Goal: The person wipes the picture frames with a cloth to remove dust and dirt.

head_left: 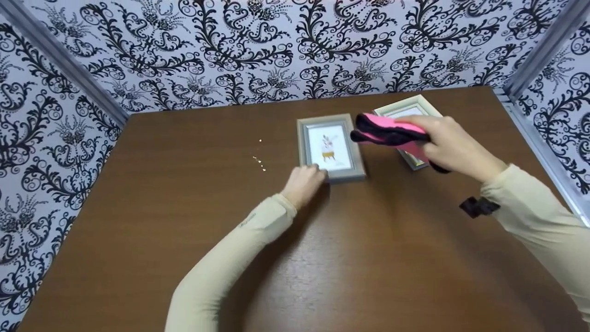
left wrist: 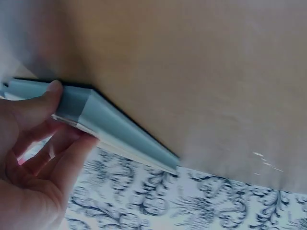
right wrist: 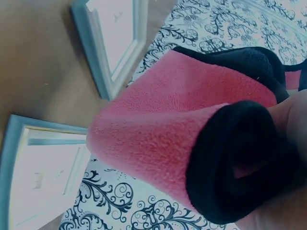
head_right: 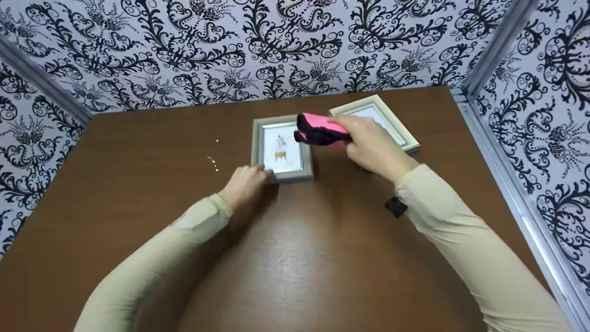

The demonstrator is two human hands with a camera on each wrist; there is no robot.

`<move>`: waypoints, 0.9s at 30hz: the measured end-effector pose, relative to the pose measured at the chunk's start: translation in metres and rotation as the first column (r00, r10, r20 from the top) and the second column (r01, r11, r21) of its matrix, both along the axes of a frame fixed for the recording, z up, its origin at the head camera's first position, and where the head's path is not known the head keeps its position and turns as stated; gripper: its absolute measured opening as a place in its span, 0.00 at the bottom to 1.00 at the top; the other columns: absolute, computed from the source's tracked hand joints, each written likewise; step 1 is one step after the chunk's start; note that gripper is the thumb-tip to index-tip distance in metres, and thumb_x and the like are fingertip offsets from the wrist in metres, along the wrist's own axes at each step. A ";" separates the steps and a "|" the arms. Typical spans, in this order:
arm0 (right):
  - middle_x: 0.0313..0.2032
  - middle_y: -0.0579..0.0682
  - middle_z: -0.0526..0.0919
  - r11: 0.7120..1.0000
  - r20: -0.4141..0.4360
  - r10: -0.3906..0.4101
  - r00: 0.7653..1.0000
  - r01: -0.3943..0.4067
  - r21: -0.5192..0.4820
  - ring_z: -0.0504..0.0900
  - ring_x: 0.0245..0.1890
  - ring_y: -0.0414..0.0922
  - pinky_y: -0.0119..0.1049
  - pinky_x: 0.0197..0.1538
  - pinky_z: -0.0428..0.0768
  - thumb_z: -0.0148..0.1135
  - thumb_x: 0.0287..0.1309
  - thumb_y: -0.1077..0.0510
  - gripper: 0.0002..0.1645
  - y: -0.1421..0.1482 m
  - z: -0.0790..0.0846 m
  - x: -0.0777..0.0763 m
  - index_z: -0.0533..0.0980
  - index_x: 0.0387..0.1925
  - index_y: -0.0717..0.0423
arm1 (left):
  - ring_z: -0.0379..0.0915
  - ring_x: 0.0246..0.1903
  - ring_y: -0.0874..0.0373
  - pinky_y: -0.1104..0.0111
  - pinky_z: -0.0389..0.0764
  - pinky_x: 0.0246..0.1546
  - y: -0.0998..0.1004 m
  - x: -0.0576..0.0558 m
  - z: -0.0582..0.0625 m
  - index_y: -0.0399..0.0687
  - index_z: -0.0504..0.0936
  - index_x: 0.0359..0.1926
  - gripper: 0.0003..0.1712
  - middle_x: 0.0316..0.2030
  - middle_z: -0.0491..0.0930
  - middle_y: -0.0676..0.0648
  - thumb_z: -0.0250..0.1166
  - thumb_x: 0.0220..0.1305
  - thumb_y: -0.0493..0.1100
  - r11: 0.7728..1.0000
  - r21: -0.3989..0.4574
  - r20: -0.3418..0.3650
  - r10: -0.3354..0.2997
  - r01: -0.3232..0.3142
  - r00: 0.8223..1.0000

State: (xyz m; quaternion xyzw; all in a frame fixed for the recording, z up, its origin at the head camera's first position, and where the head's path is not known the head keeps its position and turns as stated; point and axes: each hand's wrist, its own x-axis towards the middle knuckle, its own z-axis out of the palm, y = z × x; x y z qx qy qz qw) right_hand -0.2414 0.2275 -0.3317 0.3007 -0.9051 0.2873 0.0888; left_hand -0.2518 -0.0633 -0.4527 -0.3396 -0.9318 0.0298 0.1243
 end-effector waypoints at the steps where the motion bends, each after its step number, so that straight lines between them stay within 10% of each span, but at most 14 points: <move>1: 0.47 0.61 0.82 1.000 0.003 0.001 1.000 -0.001 -0.003 0.80 0.44 0.58 0.55 0.48 0.76 0.55 0.41 0.81 0.35 -0.001 -0.003 0.003 0.76 0.56 0.62 | 0.80 0.26 0.49 0.61 0.82 0.24 -0.002 -0.006 -0.001 0.41 0.84 0.36 0.09 0.30 0.81 0.42 0.61 0.57 0.28 1.000 0.013 -0.007 0.018 -0.018 1.000; 17: 0.51 0.61 0.80 0.976 0.106 0.112 0.988 -0.129 0.175 0.81 0.48 0.56 0.48 0.52 0.78 0.67 0.47 0.68 0.32 -0.072 -0.101 0.064 0.73 0.58 0.65 | 0.80 0.36 0.41 0.53 0.83 0.35 -0.034 -0.055 0.006 0.37 0.81 0.42 0.12 0.39 0.79 0.38 0.63 0.56 0.27 0.971 0.036 0.160 0.226 -0.234 0.961; 27: 0.68 0.60 0.62 0.817 0.191 0.458 0.868 -0.496 0.294 0.57 0.69 0.59 0.54 0.68 0.57 0.60 0.62 0.43 0.39 -0.085 -0.108 0.077 0.64 0.69 0.56 | 0.75 0.45 0.38 0.52 0.80 0.44 -0.054 -0.060 0.011 0.36 0.75 0.52 0.18 0.51 0.71 0.34 0.61 0.59 0.30 0.950 0.172 0.328 0.196 -0.262 0.924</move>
